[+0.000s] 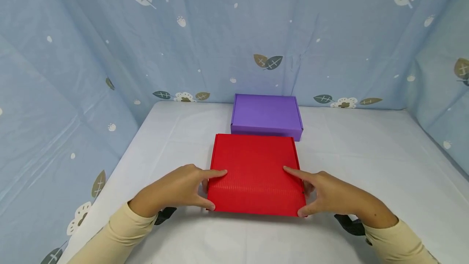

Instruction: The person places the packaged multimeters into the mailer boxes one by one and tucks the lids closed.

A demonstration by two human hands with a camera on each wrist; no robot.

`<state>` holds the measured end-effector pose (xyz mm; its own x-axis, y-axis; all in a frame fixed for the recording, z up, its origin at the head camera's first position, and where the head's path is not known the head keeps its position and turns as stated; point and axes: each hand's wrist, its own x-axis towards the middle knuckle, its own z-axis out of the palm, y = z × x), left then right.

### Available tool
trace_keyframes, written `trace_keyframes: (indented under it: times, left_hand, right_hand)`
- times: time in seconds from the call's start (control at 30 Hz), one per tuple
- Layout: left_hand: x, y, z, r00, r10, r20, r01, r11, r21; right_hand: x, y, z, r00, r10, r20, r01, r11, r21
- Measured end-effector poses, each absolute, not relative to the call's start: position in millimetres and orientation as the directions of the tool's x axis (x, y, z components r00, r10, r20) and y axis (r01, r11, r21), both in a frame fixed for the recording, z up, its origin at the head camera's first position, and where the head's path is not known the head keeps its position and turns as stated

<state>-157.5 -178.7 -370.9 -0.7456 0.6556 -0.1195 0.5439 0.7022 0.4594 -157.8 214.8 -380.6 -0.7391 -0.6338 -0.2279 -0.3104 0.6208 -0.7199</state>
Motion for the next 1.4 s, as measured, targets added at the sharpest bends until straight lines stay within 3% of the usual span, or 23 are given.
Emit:
trace_keyframes:
  times: [0.53, 0.7, 0.97, 1.4]
  left_hand:
    - [-157.9, -182.7, -371.8, -0.729, 0.669, -0.145, 0.508, 0.671, 0.540]
    - [-158.4, -183.7, -371.6, -0.724, 0.674, -0.145, 0.495, 0.655, 0.572]
    - [-158.3, -182.4, -369.7, -0.723, 0.673, -0.157, 0.491, 0.660, 0.569]
    - [-158.8, -181.8, -370.3, -0.721, 0.675, -0.154, 0.505, 0.665, 0.550]
  right_hand:
    - [-152.8, 215.5, -377.1, -0.742, -0.629, -0.233, -0.313, 0.633, -0.708]
    - [-147.6, 211.0, -375.7, -0.746, -0.615, -0.256, -0.339, 0.681, -0.649]
    - [-139.2, 203.9, -372.6, -0.753, -0.606, -0.257, -0.388, 0.724, -0.571]
    - [-140.1, 204.3, -371.9, -0.746, -0.603, -0.281, -0.359, 0.721, -0.593]
